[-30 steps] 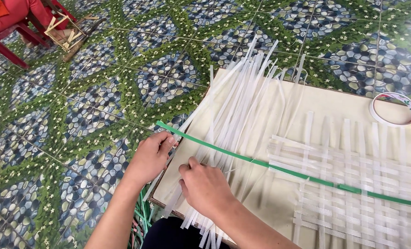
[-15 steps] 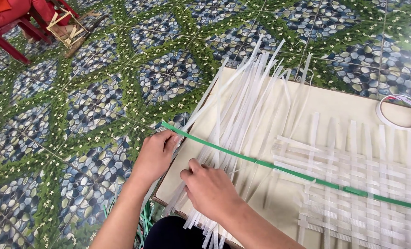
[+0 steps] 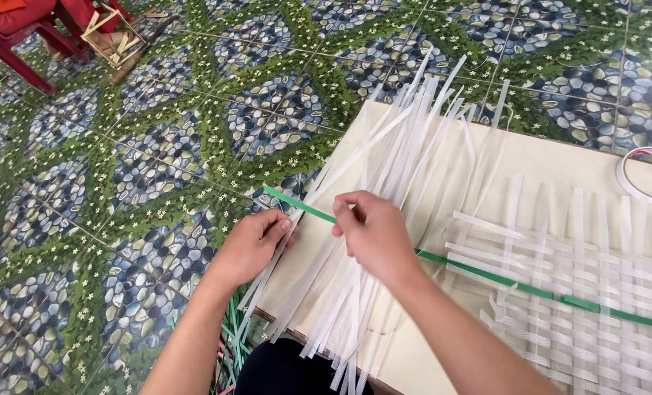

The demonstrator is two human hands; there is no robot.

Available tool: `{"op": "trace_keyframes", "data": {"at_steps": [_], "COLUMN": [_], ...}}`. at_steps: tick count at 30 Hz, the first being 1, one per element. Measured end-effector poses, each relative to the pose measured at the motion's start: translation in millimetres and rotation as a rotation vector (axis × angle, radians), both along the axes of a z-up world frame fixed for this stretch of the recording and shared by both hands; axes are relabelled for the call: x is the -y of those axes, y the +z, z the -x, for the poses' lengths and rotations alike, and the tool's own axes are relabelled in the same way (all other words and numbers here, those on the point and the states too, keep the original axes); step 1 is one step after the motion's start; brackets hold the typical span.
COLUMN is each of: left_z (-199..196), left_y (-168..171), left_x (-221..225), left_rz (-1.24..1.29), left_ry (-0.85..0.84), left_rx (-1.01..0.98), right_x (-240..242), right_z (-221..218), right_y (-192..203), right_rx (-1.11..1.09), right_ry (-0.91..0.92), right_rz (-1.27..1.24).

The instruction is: Weaving white plastic straps together on a wooden board to create a mat or bag component.

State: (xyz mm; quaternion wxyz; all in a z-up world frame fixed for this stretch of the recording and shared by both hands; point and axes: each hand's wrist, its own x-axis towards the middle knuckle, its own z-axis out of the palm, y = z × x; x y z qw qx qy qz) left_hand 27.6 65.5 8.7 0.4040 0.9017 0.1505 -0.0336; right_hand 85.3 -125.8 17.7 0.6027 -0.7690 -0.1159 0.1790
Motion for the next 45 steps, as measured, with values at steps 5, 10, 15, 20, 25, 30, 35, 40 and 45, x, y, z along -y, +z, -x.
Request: {"op": "trace_keyframes", "data": {"at_steps": [5, 10, 15, 20, 25, 30, 35, 40, 45], "left_z": [4, 5, 9, 8, 8, 7, 16, 15, 4], "left_y": [11, -1, 7, 1, -7, 9, 35, 20, -6], "left_x": [5, -4, -3, 0, -3, 10, 45, 61, 48], "left_rz": [0.154, 0.390, 0.511, 0.558, 0.442, 0.250, -0.052, -0.179, -0.180], "left_ry": [0.017, -0.063, -0.036, -0.045, -0.095, -0.098, -0.055, 0.014, -0.019], "left_rx": [0.013, -0.018, -0.056, -0.064, -0.044, 0.000, -0.156, -0.317, -0.243], "right_x": [-19, -36, -32, -27, -23, -18, -9, 2, 28], "right_z": [-32, -53, -54, -53, -55, -56, -52, -43, -3], "right_y": [4, -17, -16, -17, -18, -8, 13, 41, 24], "right_rx": [-0.342, -0.375, -0.372, -0.374, -0.348, -0.361, -0.407, -0.418, 0.092], "right_ry": [-0.017, -0.054, -0.096, -0.113, -0.122, -0.121, -0.125, -0.109, 0.135], "right_rz": [-0.114, -0.100, -0.109, -0.111, -0.133, -0.103, -0.072, 0.042, 0.290]}}
